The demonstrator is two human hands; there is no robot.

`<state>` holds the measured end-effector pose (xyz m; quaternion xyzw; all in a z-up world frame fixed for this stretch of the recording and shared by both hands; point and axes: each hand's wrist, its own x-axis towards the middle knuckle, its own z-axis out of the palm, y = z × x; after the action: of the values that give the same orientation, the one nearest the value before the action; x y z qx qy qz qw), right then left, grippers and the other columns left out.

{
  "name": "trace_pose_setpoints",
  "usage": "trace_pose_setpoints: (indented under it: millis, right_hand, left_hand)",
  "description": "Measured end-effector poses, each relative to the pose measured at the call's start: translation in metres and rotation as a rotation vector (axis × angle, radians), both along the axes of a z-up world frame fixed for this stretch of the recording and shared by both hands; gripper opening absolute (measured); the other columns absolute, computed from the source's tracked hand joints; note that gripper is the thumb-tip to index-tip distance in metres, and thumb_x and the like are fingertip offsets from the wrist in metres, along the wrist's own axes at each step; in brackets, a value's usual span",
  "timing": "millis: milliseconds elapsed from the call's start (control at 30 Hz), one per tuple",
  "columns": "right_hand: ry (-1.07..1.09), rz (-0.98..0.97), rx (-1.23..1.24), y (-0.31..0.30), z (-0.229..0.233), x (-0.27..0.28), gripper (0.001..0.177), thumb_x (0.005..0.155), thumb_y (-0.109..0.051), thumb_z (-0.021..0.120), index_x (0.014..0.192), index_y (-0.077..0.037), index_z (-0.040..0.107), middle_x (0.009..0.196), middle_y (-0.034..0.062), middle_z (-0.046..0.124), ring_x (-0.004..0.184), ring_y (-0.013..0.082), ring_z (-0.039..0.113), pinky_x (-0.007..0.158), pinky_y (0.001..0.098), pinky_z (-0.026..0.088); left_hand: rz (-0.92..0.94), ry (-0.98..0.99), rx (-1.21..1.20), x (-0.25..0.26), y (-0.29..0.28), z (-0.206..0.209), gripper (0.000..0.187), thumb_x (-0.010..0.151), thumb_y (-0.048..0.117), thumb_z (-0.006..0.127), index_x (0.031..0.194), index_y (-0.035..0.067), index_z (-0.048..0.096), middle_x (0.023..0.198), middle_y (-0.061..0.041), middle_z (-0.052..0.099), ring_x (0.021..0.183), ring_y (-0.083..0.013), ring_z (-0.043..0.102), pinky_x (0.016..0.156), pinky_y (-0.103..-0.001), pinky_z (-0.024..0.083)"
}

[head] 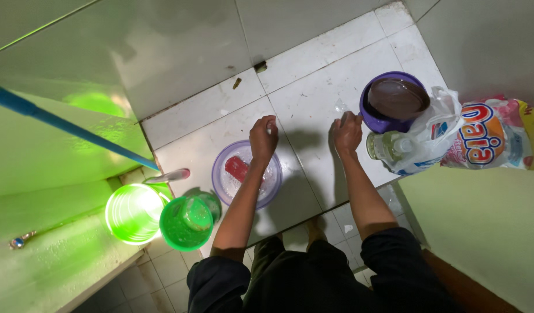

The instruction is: The person cleans a tiled floor area by first organizing items on a raised platform, then filling a bucket with water from a wall tap. They pour water onto the floor and scrub the tiles with a red sponge, repeatedly rinsing the sponge in a soapy basin.

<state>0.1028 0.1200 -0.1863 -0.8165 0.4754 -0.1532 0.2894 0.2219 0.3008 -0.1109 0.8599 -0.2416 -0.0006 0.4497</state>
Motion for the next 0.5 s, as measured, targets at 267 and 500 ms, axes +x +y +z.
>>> trace_pose_setpoints:
  millis: [267,500]
  right_hand:
    - [-0.055,0.026,-0.047,-0.033,-0.009,0.019,0.029,0.075,-0.014,0.069,0.098,-0.003,0.054,0.096,0.0175,0.047,0.085,0.0345,0.052,0.071,0.0440,0.044]
    - [-0.161,0.020,0.029,-0.041,-0.017,0.020,0.018,0.073,-0.012,0.068,0.085,-0.003,0.056,0.090,0.0135,0.051,0.081,0.0292,0.053,0.070,0.0388,0.044]
  left_hand:
    - [-0.075,0.040,0.225,0.024,-0.065,-0.036,0.018,0.077,0.009,0.061,0.095,0.010,0.059,0.092,-0.008,0.061,0.082,-0.0233,0.060,0.069,-0.035,0.048]
    - [-0.135,-0.093,0.305,0.031,-0.087,-0.053,0.022,0.076,0.008,0.062,0.097,0.010,0.060,0.099,-0.008,0.057,0.092,-0.0270,0.053,0.073,-0.038,0.047]
